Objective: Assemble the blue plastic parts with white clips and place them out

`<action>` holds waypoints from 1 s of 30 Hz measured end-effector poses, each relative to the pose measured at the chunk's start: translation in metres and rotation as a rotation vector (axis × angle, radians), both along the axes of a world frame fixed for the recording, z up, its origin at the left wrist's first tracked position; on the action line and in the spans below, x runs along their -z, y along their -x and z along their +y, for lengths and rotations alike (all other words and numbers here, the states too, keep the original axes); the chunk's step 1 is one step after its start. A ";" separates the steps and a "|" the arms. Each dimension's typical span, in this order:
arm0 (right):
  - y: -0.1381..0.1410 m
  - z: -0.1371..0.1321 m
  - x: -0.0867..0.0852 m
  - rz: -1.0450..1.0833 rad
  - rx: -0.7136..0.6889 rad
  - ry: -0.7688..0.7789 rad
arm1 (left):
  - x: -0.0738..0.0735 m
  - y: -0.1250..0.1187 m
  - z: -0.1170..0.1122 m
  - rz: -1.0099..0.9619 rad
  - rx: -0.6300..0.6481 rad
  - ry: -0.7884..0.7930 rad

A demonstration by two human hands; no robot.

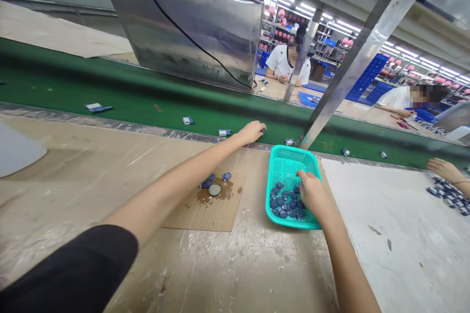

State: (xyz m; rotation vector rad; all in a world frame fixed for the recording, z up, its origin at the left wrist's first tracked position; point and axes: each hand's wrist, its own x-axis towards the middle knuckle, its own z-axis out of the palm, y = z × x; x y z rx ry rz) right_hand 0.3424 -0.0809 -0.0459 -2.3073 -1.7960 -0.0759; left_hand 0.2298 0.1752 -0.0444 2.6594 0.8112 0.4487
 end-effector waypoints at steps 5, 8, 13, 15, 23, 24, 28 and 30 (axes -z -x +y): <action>0.016 0.006 -0.024 0.618 0.020 -0.152 | -0.014 0.090 -0.027 -0.457 -0.009 0.415; 0.039 0.018 -0.033 1.014 -0.026 -0.275 | -0.017 0.145 -0.063 -0.821 0.043 0.961; 0.087 0.042 -0.037 1.337 -0.107 -0.344 | -0.017 0.191 -0.101 -0.990 0.001 1.467; 0.103 0.047 -0.036 1.313 -0.162 -0.307 | -0.019 0.193 -0.102 -1.039 -0.016 1.540; 0.133 0.059 -0.018 0.951 -0.354 -0.187 | -0.025 0.190 -0.098 -1.010 0.119 1.700; 0.135 0.060 -0.014 0.910 -0.376 -0.177 | -0.026 0.191 -0.099 -0.983 0.137 1.715; 0.145 0.063 0.001 0.611 -0.411 -0.117 | -0.027 0.196 -0.100 -0.881 0.221 1.750; 0.149 0.062 0.006 0.439 -0.435 -0.117 | -0.026 0.197 -0.099 -0.856 0.221 1.742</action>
